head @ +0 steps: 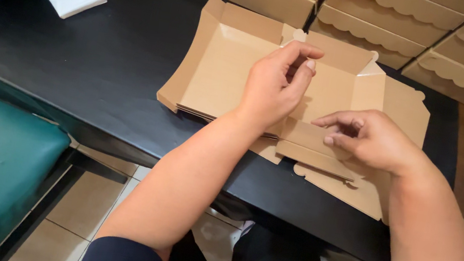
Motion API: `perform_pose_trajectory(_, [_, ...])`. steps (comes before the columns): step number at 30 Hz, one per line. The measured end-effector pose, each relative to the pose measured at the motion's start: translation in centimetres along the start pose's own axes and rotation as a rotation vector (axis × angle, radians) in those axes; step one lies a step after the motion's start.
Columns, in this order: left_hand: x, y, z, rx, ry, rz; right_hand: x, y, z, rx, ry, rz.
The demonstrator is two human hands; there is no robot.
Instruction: The person assembles flat cardboard boxes by folding the sides and interlocking the tabs to form a three-dimensional container. They repeat this process for multiple units, stacking the finished boxes on a nearby surface.
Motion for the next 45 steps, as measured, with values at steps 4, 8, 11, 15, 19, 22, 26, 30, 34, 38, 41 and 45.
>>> perform_pose_trajectory(4, [-0.1,1.2,0.0,0.005,-0.117,0.114,1.0,0.6,0.2,-0.054,0.125,0.055])
perform_pose_trajectory(8, [-0.4,4.1,-0.3,-0.249,-0.261,0.297,1.8,-0.2,0.0,0.016,0.247,0.112])
perform_pose_trajectory(11, [-1.1,3.9,-0.5,-0.209,-0.343,0.336,2.9,-1.1,-0.8,0.006,0.393,-0.034])
perform_pose_trajectory(15, [-1.7,1.6,-0.5,-0.077,-0.523,0.491,3.6,-1.4,-1.5,0.019,0.448,0.046])
perform_pose_trajectory(19, [-1.6,0.7,-0.5,-0.025,-0.528,0.506,5.6,-3.5,-2.5,0.316,0.412,0.046])
perform_pose_trajectory(22, [-0.8,0.9,-0.3,0.035,-0.456,0.447,6.7,-5.4,-4.0,0.494,0.382,-0.067])
perform_pose_trajectory(26, [-0.1,1.5,0.2,0.015,-0.361,0.399,8.6,-5.5,-4.9,0.723,0.467,0.096])
perform_pose_trajectory(30, [0.9,1.9,0.4,0.041,-0.246,0.26,11.8,1.1,-4.4,0.558,0.761,0.712])
perform_pose_trajectory(34, [1.8,2.6,0.7,0.024,-0.143,0.181,10.6,3.5,-2.3,0.387,0.622,0.963])
perform_pose_trajectory(38, [1.6,2.8,0.5,-0.002,-0.277,0.106,7.3,2.3,-1.0,0.186,0.346,1.086])
perform_pose_trajectory(41, [0.9,2.0,-0.2,0.103,-0.45,0.131,6.5,3.4,-0.1,0.063,0.351,1.123])
perform_pose_trajectory(45, [1.7,3.2,0.7,0.108,-0.364,0.153,6.5,6.2,1.1,0.021,0.267,1.166])
Point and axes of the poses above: each hand's wrist, its own z-axis towards the middle knuckle, its own x-axis out of the back of the hand, y = z × x, the point moved 8 cm from there along z, towards the middle knuckle, and after that the axes turned 4 degrees about z, right-handed, at the moved point
